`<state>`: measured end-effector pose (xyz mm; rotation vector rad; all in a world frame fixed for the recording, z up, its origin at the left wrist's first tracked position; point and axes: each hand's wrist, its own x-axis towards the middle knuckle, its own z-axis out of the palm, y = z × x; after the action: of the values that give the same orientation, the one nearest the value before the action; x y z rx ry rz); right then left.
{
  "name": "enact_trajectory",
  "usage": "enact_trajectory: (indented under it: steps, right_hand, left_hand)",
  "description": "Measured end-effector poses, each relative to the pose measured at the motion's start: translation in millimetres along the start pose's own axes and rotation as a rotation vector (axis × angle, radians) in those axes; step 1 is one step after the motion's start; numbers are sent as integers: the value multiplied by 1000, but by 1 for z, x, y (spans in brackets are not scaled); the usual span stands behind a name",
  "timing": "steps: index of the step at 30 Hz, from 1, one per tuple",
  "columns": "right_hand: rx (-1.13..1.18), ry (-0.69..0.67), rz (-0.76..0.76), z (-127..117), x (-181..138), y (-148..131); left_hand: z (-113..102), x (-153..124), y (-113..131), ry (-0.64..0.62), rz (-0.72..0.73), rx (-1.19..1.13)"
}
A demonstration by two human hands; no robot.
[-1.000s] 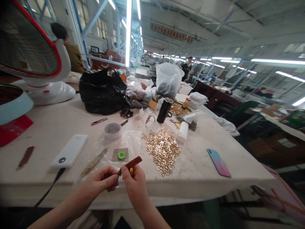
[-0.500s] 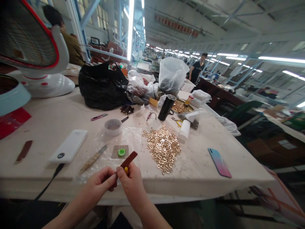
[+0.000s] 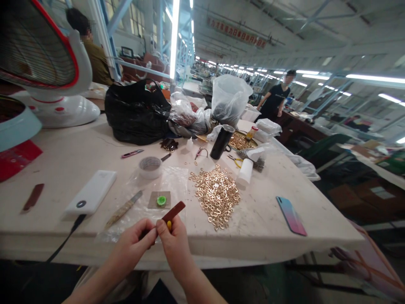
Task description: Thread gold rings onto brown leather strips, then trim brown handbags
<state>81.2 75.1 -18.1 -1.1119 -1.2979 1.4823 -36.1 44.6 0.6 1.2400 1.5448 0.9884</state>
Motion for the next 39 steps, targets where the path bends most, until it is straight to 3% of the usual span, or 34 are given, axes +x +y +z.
enact_trajectory:
  steps: [7,11,14,19,28,34,39]
  right_hand:
    - [76,-92,46,-14,7,-10]
    - [205,-203,194,-13,2,-16]
    - [257,-275,247,-10,-2,-19]
    - [230,-196,142,-5,-4,-18]
    - [114,-93,5,0,-8,-11]
    - [158,-56,-5,-1,-11,-11]
    - [211,-73,-22,-4,-17,-12]
  left_hand:
    - [-14,-5,9,-232,119,12]
    - [-18,-5,8,-132,52,-14]
    - [-17,-4,5,-136,1,-147]
    - [-17,-4,-1,-85,28,-149]
    - [-11,-9,2,-77,-58,-321]
    - [-3,-12,5,-19,-71,-389]
    - [-1,-17,14,-46,-127,-461]
